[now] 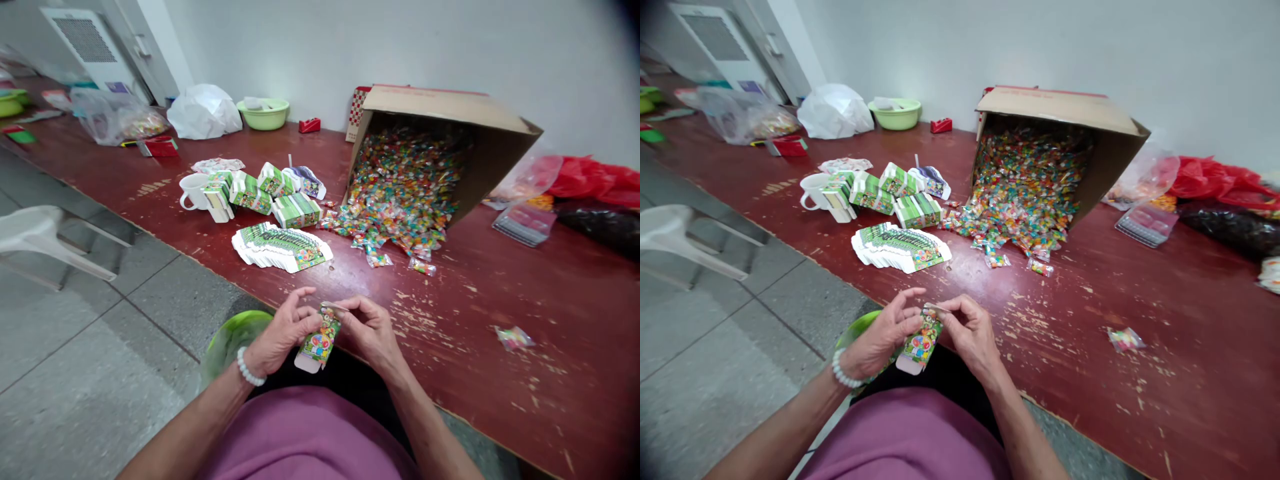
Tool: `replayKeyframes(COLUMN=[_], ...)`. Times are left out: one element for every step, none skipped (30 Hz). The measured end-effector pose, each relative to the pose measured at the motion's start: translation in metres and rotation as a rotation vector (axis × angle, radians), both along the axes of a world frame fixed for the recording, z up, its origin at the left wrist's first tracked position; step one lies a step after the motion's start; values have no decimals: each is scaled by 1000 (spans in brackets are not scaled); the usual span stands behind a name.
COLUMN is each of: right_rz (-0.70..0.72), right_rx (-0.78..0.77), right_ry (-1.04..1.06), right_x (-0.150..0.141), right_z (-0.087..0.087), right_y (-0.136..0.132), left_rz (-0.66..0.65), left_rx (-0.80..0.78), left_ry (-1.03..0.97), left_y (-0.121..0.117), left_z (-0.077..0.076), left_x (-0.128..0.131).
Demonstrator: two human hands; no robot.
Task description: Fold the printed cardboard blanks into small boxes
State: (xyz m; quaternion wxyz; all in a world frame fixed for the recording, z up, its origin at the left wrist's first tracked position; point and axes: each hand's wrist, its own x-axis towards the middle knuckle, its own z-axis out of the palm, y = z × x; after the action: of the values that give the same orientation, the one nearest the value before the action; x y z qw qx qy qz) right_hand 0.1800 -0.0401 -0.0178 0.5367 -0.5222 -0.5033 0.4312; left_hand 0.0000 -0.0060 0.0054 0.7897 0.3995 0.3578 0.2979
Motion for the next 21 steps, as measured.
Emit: replayKeyframes(right_rz=[3,23,53,88,118,133,129,114,99,86,77,74,78,85,95,107,118,123,124,121,119], right_rx=[24,47,65,76,78,74,65,56,51,48,43,30,6,-30,-72,-116,-154,-179,-187,-179,-162], right_ry=[-42,-93,-145,-188,-216,-231,-239,-247,-262,-280,-292,-288,-259,-201,-113,-9,92,172,215,220,196], right_x=[0,-1,-2,-2,-3,-4,-4,-5,-5,-5,-4,-4,-4,-5,-5,-6,-6,-7,-7,-7,-7], right_z=[1,2,4,6,8,10,11,12,13,14,14,15,14,14,13,12,10,9,8,8,8], right_y=[-1,-2,-4,-5,-6,-7,-7,-6,-6,-5,-3,-1,1,3,6,8,10,12,13,13,12], left_rz=[-61,-119,-157,-165,-149,-118,-89,-68,-57,-53,-49,-41,-35,-29,-25,-21,-21,-25,-27,-26,-23], left_rx=[-70,-129,-172,-195,-203,-204,-198,-186,-174,-162,-151,-140,-128,-111,-86,-56,-30,-14,-9,-13,-25], left_ry=[-44,-84,-110,-117,-103,-76,-40,-4,26,49,63,71,74,75,78,84,91,96,99,99,97], left_y=[0,-1,-2,-2,-3,-3,-4,-4,-4,-4,-4,-3,-3,-3,-3,-3,-3,-2,-2,-1,-1], left_z=[-2,-3,-5,-7,-8,-8,-8,-8,-7,-7,-6,-6,-6,-6,-6,-7,-7,-8,-8,-8,-8], left_x=[1,2,3,4,6,8,10,11,13,14,16,17,18,19,19,20,20,20,20,19,19])
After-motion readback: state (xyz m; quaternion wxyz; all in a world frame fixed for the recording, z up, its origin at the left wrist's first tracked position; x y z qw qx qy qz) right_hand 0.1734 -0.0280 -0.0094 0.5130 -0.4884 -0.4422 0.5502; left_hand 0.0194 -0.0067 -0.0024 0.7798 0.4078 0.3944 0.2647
